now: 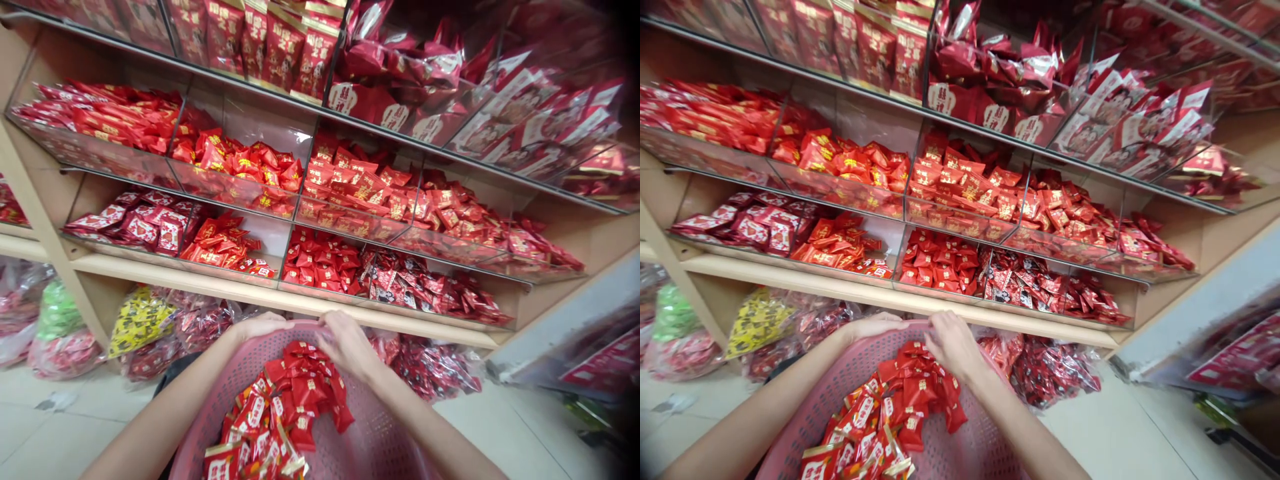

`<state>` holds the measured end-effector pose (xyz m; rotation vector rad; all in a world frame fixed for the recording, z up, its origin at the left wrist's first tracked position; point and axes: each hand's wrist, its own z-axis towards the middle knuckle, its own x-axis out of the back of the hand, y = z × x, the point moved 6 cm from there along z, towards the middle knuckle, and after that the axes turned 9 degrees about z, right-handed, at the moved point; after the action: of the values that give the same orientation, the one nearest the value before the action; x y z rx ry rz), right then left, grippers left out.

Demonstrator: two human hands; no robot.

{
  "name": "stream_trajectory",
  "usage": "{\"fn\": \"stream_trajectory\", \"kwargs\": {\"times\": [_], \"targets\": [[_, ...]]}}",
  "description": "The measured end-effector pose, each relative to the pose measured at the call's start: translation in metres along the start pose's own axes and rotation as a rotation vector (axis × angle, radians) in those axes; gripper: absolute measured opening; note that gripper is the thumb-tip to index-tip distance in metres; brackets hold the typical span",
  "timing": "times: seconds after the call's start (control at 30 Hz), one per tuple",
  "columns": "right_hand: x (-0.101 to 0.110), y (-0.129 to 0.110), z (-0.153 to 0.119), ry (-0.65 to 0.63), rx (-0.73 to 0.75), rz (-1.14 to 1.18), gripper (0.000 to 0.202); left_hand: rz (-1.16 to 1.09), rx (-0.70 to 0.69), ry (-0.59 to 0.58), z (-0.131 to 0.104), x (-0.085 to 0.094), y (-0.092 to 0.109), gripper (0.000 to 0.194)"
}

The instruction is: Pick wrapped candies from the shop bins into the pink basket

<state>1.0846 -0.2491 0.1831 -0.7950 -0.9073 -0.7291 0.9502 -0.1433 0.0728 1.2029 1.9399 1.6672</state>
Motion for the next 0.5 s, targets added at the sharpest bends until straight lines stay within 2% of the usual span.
{"fn": "stream_trajectory", "kwargs": {"times": [0.13,0.23,0.37,0.5], "targets": [[0.029,0.022,0.046,0.224,-0.055,0.069,0.012,-0.015,-0.008,0.014,0.001,0.0,-0.002,0.045],[0.035,0.053,0.069,0.283,-0.209,0.07,0.012,0.0,-0.019,0.041,0.004,0.002,-0.007,0.044],[0.029,0.102,0.07,0.31,-0.555,0.048,0.011,0.019,-0.007,0.055,0.005,0.005,-0.011,0.043],[0.024,0.116,0.064,0.326,-0.638,0.023,0.016,0.042,-0.002,0.064,0.003,0.007,-0.01,0.044]]}}
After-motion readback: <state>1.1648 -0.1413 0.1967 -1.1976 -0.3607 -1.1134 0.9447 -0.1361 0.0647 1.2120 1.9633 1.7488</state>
